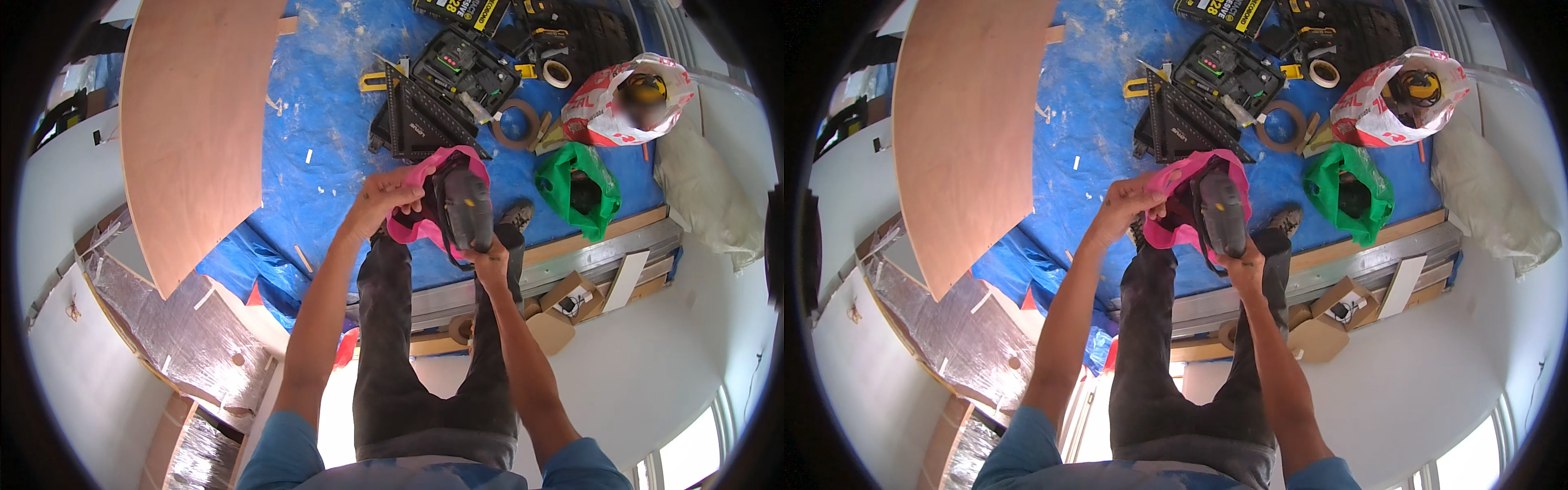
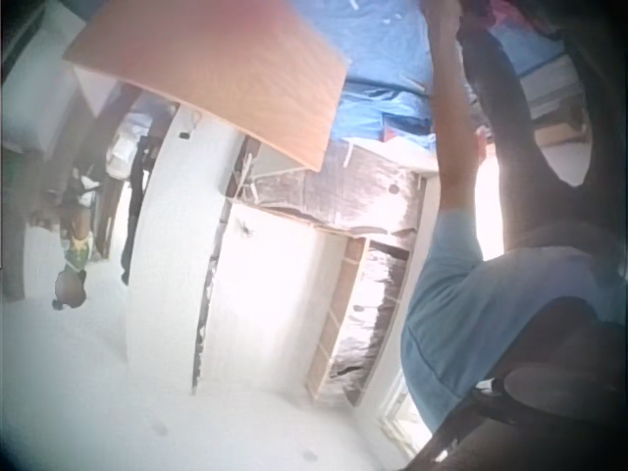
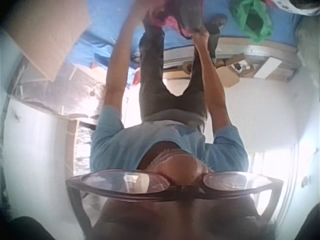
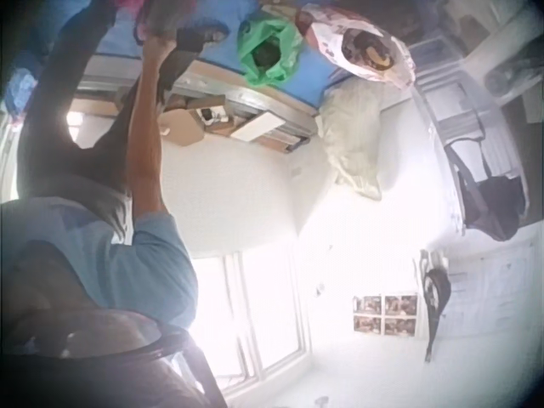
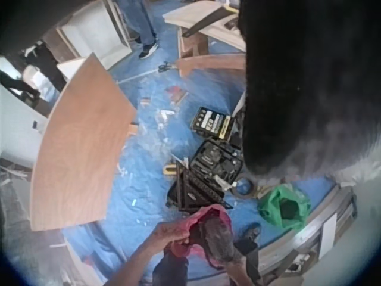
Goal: The person picks up a circular saw from a bag and places it on a work surface, then moves several bags and tool cases around the floor before picking up and inspecting a tape measure and a pair of scissors.
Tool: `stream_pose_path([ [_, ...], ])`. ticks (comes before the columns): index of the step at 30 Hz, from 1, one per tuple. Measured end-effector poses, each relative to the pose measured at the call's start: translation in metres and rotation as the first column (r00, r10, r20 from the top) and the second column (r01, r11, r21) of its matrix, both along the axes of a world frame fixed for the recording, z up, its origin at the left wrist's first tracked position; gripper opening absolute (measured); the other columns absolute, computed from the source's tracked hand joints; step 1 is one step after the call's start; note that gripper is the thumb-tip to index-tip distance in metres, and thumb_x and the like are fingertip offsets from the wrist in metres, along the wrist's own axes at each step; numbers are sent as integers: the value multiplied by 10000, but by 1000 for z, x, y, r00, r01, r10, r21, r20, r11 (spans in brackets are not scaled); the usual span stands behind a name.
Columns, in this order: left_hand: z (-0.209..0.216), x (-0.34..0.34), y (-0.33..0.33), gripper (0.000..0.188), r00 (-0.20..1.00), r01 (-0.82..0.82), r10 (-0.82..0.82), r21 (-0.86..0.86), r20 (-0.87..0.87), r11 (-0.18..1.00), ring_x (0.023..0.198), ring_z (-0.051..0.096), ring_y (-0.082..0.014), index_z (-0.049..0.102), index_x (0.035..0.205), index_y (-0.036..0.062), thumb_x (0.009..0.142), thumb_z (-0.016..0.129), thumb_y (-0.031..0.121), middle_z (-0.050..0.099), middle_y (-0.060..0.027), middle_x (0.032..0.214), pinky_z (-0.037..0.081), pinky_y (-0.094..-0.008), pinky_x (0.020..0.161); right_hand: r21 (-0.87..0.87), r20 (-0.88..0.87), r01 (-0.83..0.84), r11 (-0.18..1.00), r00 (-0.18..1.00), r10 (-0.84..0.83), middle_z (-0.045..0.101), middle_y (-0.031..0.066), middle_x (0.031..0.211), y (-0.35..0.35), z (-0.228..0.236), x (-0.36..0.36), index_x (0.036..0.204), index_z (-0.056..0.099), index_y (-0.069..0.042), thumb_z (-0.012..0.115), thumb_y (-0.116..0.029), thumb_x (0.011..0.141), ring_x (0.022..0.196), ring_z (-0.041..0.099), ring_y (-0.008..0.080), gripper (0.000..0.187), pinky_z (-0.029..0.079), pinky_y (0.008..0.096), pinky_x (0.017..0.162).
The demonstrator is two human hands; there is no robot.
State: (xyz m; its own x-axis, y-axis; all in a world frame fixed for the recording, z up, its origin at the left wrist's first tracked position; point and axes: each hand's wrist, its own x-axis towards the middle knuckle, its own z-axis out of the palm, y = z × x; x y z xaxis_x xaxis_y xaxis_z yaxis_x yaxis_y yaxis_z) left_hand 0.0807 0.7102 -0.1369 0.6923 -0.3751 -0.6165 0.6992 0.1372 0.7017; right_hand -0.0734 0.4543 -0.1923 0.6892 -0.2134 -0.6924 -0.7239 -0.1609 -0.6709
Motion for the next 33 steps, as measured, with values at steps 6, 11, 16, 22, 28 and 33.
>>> stream_pose_path([
  [6,9,-20,9,506,1000,-17,17,67,-2,998,652,553,-113,561,1287,-31,819,670,128,638,-72,832,442,-248,624,-68,-227,-227,971,952,207,688,150,769,4,0,-42,966,687,-11,774,-104,579,716,672,250,407,505,341,696],
  [11,12,-51,10,456,993,-71,66,-43,-99,997,658,554,-125,583,1241,-67,805,633,58,654,-100,899,444,-260,628,-92,-252,-132,987,962,105,666,177,729,5,-5,-55,924,678,5,724,-114,585,714,675,254,362,507,354,690],
  [16,8,-64,14,406,990,-105,103,-24,-93,994,638,539,-118,615,1172,-78,799,648,77,656,-111,902,437,-270,642,-133,-184,-323,937,937,297,669,192,758,12,-4,-2,940,663,15,675,-125,625,785,688,306,345,518,410,715],
  [22,-4,-36,12,245,998,-24,24,-8,-66,1000,612,498,-109,686,962,-80,777,641,76,649,-94,788,394,-256,597,-365,-188,-728,580,668,720,647,222,994,33,-49,49,1096,630,-41,602,-153,718,921,657,370,395,526,468,835],
  [28,10,-31,21,145,987,-94,84,-67,-135,993,593,455,-110,671,779,-46,761,626,90,608,-78,727,365,-269,569,-391,-357,-767,508,635,685,554,231,1202,48,-70,43,1096,619,-29,634,-137,738,1066,575,446,374,540,468,851],
  [33,3,-45,23,122,966,-236,213,-165,-144,958,611,463,-142,627,709,-44,733,620,75,625,-123,872,378,-285,594,-444,-328,-810,384,546,771,518,241,1233,78,-59,-8,1102,630,-34,664,-157,727,1078,545,461,396,543,459,856],
])
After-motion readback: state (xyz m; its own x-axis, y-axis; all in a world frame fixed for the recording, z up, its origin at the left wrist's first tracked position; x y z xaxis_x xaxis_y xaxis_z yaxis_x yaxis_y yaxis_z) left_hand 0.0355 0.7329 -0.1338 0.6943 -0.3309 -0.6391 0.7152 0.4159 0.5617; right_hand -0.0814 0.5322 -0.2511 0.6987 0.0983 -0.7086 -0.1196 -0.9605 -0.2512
